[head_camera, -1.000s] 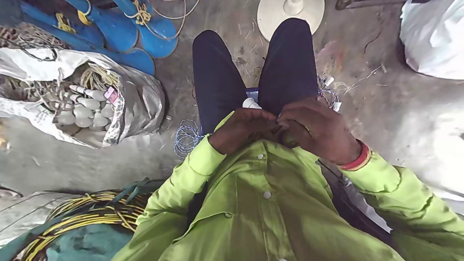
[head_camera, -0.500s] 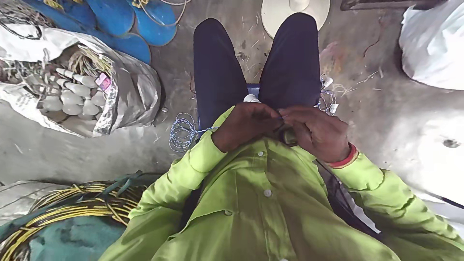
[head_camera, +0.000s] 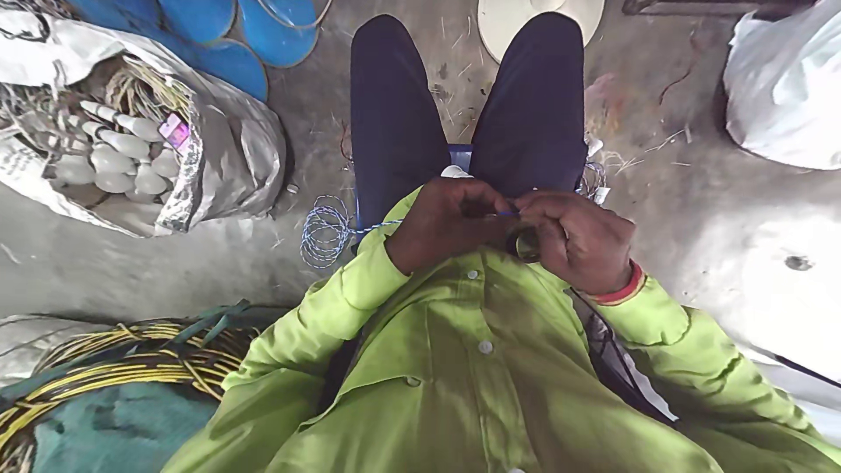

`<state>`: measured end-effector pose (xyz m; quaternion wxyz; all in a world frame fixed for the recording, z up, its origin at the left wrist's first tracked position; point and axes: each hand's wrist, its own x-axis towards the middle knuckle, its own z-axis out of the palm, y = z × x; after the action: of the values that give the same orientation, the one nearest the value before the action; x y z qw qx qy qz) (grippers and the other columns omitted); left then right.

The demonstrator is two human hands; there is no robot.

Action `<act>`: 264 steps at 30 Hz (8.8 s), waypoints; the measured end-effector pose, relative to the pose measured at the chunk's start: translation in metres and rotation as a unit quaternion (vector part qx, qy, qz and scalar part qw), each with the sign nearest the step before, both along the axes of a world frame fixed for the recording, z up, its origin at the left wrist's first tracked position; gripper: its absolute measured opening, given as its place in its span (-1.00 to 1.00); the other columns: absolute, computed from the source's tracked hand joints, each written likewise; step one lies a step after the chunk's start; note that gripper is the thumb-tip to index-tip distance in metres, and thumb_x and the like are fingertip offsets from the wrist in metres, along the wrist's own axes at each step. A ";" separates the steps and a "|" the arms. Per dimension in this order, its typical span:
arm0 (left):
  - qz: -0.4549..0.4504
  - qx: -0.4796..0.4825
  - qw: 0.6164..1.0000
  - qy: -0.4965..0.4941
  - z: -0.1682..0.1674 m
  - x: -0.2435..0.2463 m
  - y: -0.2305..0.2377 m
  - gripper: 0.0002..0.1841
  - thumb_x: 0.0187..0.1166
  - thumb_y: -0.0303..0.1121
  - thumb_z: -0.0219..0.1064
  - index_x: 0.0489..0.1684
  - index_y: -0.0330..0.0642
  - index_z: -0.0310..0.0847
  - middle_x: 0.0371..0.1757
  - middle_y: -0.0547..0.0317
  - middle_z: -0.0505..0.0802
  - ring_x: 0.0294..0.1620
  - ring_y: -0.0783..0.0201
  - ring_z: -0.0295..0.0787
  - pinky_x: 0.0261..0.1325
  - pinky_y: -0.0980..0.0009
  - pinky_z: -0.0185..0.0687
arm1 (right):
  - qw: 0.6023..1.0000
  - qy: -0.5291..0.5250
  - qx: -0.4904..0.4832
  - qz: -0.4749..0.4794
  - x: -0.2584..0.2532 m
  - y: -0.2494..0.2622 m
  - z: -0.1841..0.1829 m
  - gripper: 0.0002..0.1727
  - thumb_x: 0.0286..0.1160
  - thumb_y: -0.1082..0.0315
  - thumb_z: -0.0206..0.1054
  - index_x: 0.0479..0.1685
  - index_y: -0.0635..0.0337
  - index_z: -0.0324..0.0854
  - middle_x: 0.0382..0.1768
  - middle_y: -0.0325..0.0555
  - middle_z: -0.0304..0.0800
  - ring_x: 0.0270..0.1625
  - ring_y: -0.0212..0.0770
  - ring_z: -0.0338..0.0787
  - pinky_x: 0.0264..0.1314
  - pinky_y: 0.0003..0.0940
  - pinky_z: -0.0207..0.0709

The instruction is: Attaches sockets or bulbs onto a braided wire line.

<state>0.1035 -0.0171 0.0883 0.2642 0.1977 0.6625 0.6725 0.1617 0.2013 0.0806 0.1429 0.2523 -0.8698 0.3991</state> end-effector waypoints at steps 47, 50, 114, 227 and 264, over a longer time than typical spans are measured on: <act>0.032 -0.077 0.958 0.275 -0.001 0.003 -0.001 -0.87 0.55 -0.53 0.40 -0.13 -0.38 0.85 -0.05 -0.07 0.87 -0.01 0.28 0.82 0.12 0.42 0.76 | 0.947 -0.321 -0.001 -0.019 -0.027 0.002 0.032 -0.81 0.72 0.22 0.16 -0.13 0.03 0.66 -0.50 -0.45 0.58 -0.52 -0.61 0.52 -0.48 -0.64 0.41; 0.055 -0.075 0.914 0.395 -0.009 0.008 0.000 -0.85 0.51 -0.57 0.37 -0.15 -0.40 0.87 -0.08 -0.17 0.89 0.07 0.10 0.83 0.29 0.27 0.71 | 0.897 -0.441 -0.038 -0.003 -0.035 0.002 0.037 -0.79 0.76 0.28 0.16 -0.21 0.05 0.68 -0.52 -0.38 0.66 -0.50 -0.52 0.62 -0.46 -0.54 0.51; 0.104 0.017 0.946 -0.307 0.026 0.011 -0.003 -0.80 0.73 -0.37 0.22 -0.04 -0.13 0.81 -0.41 0.32 0.80 -0.52 0.56 0.61 -0.46 0.66 0.53 | 0.983 0.142 0.097 0.058 -0.028 -0.002 0.017 -0.81 0.64 0.45 0.30 0.03 0.35 0.78 -0.14 0.16 0.84 0.00 0.13 0.84 0.33 0.08 0.64; 0.098 0.214 0.971 -0.033 0.061 0.014 0.020 -0.90 0.59 -0.58 0.34 -0.25 -0.42 0.79 -0.54 0.23 0.79 -0.59 0.55 0.65 -0.53 0.65 0.61 | 0.958 -0.276 -0.076 0.027 -0.020 0.019 0.137 -0.88 0.50 0.31 0.44 -0.10 0.07 0.81 -0.32 -0.47 0.83 -0.35 -0.56 0.75 -0.30 -0.65 0.70; 0.059 0.160 0.957 -0.233 0.055 0.012 0.024 -0.74 0.76 -0.41 0.20 -0.24 -0.33 0.79 -0.53 0.20 0.75 -0.57 0.47 0.62 -0.51 0.63 0.56 | 0.963 0.079 0.239 0.097 -0.036 0.023 0.112 -0.79 0.59 0.51 0.22 -0.12 0.37 0.79 -0.17 0.12 0.91 -0.03 -0.10 0.92 0.25 -0.29 0.73</act>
<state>0.1153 0.0073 0.1428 0.3356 0.0357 0.4767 0.8117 0.1253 0.2246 0.1928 0.1077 0.3931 -0.8973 0.1699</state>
